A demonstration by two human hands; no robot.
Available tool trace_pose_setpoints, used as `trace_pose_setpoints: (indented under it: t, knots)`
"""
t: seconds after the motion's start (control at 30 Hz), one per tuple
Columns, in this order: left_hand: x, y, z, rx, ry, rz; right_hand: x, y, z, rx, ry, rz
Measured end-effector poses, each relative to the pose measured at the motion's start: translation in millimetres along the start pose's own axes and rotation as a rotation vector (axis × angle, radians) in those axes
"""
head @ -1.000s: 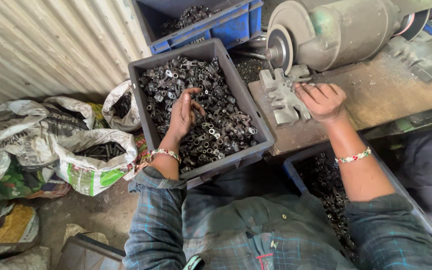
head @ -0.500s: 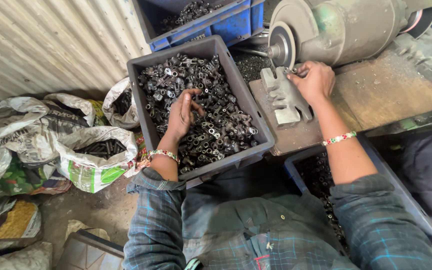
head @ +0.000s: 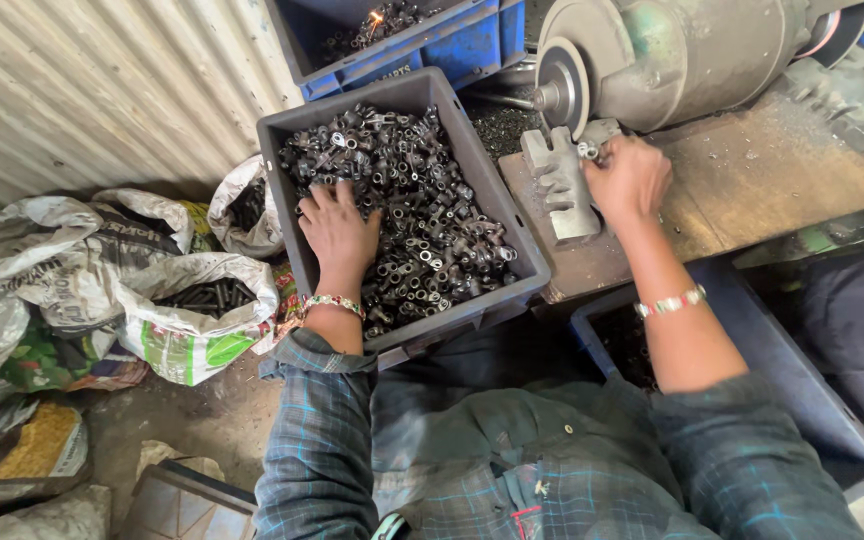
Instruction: The person repeatedly picks small metal parts from a bin and presses them against a rotating grinding wheel to smooth or deburr them. After each grind, the person places the part into a second bin. The process is continuous and repetitive throughout the clip.
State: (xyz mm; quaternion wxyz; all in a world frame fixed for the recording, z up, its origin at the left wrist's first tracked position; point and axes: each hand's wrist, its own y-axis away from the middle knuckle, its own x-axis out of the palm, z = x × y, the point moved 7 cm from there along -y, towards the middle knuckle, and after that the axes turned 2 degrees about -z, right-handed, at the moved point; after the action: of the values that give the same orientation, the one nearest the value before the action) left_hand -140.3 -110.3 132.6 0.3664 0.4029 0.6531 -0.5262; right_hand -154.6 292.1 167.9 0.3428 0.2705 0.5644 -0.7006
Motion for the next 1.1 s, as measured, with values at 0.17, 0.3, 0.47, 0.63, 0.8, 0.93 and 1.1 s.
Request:
trace_pose_setpoints:
  t: [0.17,0.3,0.47,0.63,0.8,0.93,1.1]
  knots:
    - [23,-4,14,-0.052,0.001,0.011,-87,80,49,-0.883,0.003,-0.550]
    - [41,-1,22,-0.037,-0.018,-0.026,-124,96,61,-1.049,-0.052,-0.654]
    - [58,-3,27,-0.041,-0.044,-0.056,-140,94,78,-1.110,-0.076,-0.658]
    - [53,-6,30,-0.104,-0.045,-0.199,-145,99,88,-1.083,-0.079,-0.652]
    - [49,-7,27,-0.092,0.033,-0.152,-120,70,68,-0.721,-0.110,-0.409]
    - [49,-6,30,-0.079,0.032,-0.097,-45,16,23,-0.322,-0.062,-0.064]
    - [53,-8,30,-0.071,0.048,-0.110,37,-24,-39,0.152,-0.392,0.174]
